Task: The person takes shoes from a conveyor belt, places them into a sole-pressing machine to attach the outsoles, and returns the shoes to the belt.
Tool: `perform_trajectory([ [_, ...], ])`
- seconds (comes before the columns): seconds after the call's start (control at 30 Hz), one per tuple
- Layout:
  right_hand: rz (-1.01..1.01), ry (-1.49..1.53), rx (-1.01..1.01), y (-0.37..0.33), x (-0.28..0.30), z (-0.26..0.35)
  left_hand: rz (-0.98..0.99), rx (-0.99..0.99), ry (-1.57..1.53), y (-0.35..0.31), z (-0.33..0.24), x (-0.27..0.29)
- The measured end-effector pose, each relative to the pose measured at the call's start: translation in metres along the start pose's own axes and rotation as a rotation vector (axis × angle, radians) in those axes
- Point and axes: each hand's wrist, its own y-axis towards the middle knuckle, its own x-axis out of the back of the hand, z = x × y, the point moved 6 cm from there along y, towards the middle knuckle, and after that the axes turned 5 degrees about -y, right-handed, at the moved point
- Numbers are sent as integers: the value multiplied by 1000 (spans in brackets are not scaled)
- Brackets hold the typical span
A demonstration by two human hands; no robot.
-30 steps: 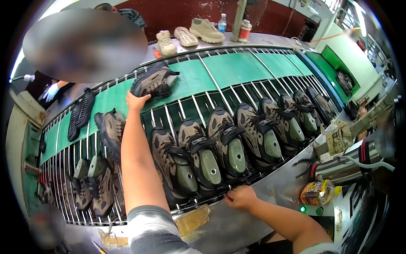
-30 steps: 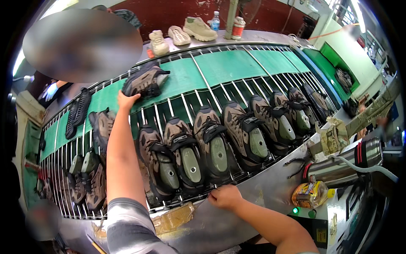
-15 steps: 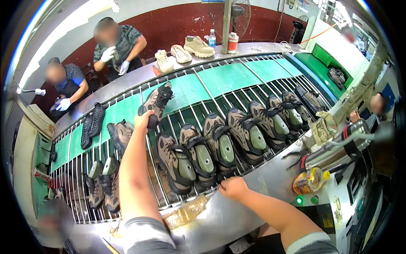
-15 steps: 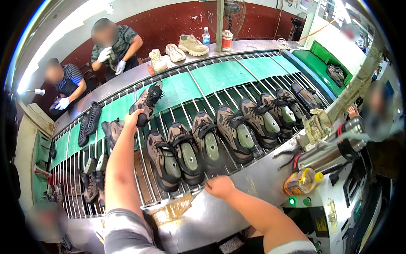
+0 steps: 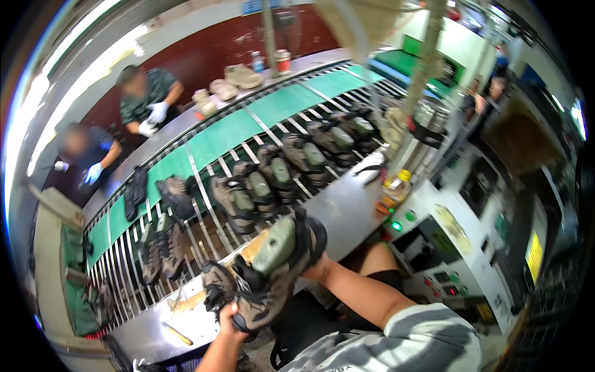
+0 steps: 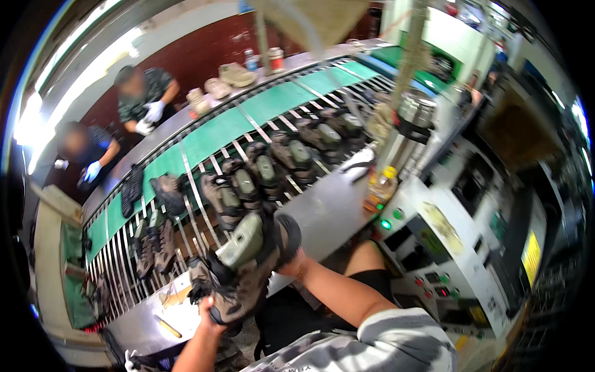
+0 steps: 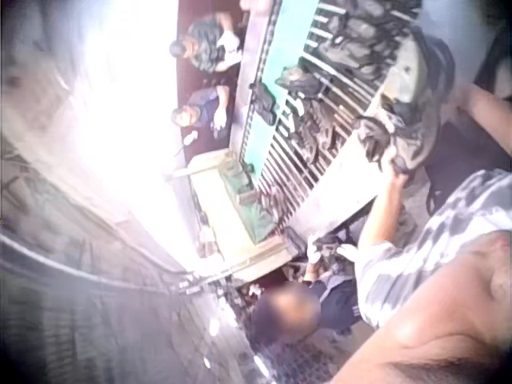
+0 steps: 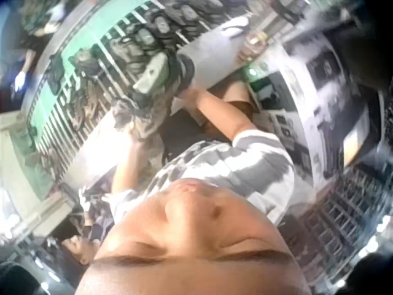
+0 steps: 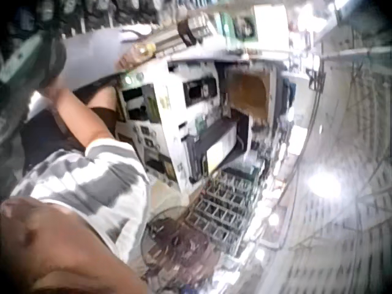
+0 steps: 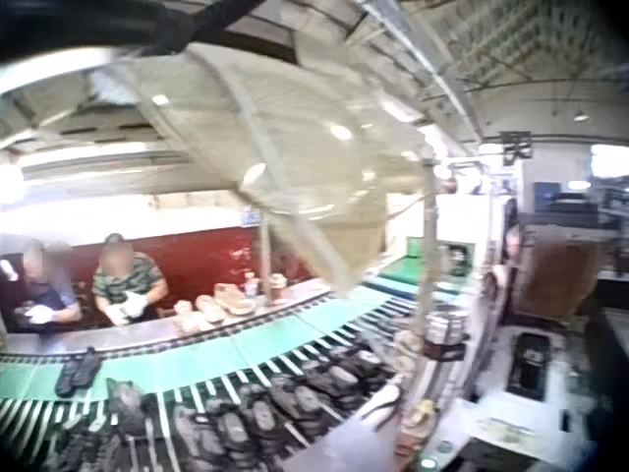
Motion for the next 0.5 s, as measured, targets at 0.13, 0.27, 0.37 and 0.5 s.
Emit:
perform_trajectory([
  [0.13,348,176,278,-108,7,18,27,165,-244,-8,114,-15],
  [0.27,82,225,252,-225,24,33,63,51,-258,49,178,-22],
  [0.37,268,538,19,-286,7,5,101,56,-48,90,196,-100],
  [0.5,-303,241,384,-357,50,40,385,105,325,128,248,-229],
])
